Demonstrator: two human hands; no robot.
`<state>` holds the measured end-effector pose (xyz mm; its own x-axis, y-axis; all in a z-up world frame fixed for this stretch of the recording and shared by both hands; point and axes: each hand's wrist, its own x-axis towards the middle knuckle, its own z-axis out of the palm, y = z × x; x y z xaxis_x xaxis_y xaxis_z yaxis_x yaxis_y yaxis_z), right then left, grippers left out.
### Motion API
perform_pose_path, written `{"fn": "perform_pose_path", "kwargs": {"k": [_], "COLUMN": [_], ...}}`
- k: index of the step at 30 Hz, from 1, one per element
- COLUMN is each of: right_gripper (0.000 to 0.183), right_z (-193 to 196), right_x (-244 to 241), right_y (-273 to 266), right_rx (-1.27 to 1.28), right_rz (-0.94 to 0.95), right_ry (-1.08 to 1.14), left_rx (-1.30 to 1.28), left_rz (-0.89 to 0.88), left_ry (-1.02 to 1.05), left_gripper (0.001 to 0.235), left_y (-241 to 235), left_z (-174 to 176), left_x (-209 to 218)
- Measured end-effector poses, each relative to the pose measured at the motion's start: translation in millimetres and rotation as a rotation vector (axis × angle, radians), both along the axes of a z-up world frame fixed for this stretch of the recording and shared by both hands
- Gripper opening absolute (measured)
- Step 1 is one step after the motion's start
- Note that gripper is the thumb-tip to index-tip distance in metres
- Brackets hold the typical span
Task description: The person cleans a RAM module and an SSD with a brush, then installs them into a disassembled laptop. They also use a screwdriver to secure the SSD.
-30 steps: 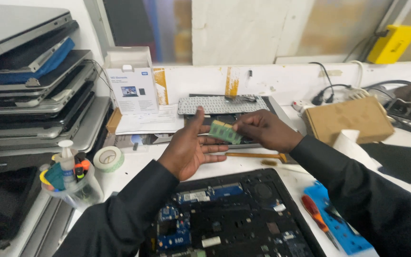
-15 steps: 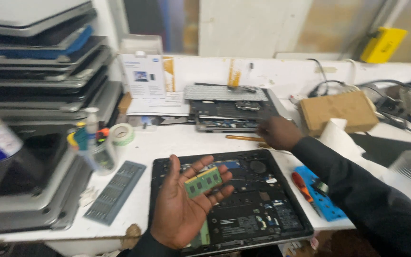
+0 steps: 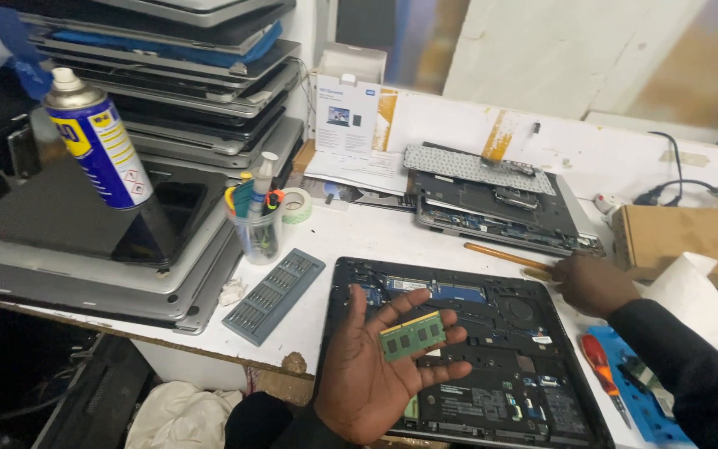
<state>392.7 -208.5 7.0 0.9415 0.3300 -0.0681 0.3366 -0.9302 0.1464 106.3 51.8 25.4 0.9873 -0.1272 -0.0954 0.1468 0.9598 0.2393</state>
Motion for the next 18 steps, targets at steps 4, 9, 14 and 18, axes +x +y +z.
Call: {"fn": "perform_pose_path", "kwargs": {"k": [4,9,14,18], "right_gripper": [0.022,0.012,0.023,0.013], "right_z": [4,40,44,31], "right_x": [4,-65,-152,-226], "right_y": [-14,-9,-25,-28], "right_rx": [0.253,0.814,0.899,1.021], "right_rz": [0.054,0.121,0.208,0.267], "right_ry": [-0.1,-0.115,-0.24,-0.288], "left_rx": [0.031,0.097,-0.051,0.206], "left_rz": [-0.016,0.015,-0.148,-0.021], "left_ry": [0.015,-0.22,-0.508,-0.026], "left_gripper": [0.071,0.072,0.054,0.07], "left_y": [2,1,-22,-62], "left_z": [2,-33,-40,-28], "left_x": [-1,16,21,16]}}
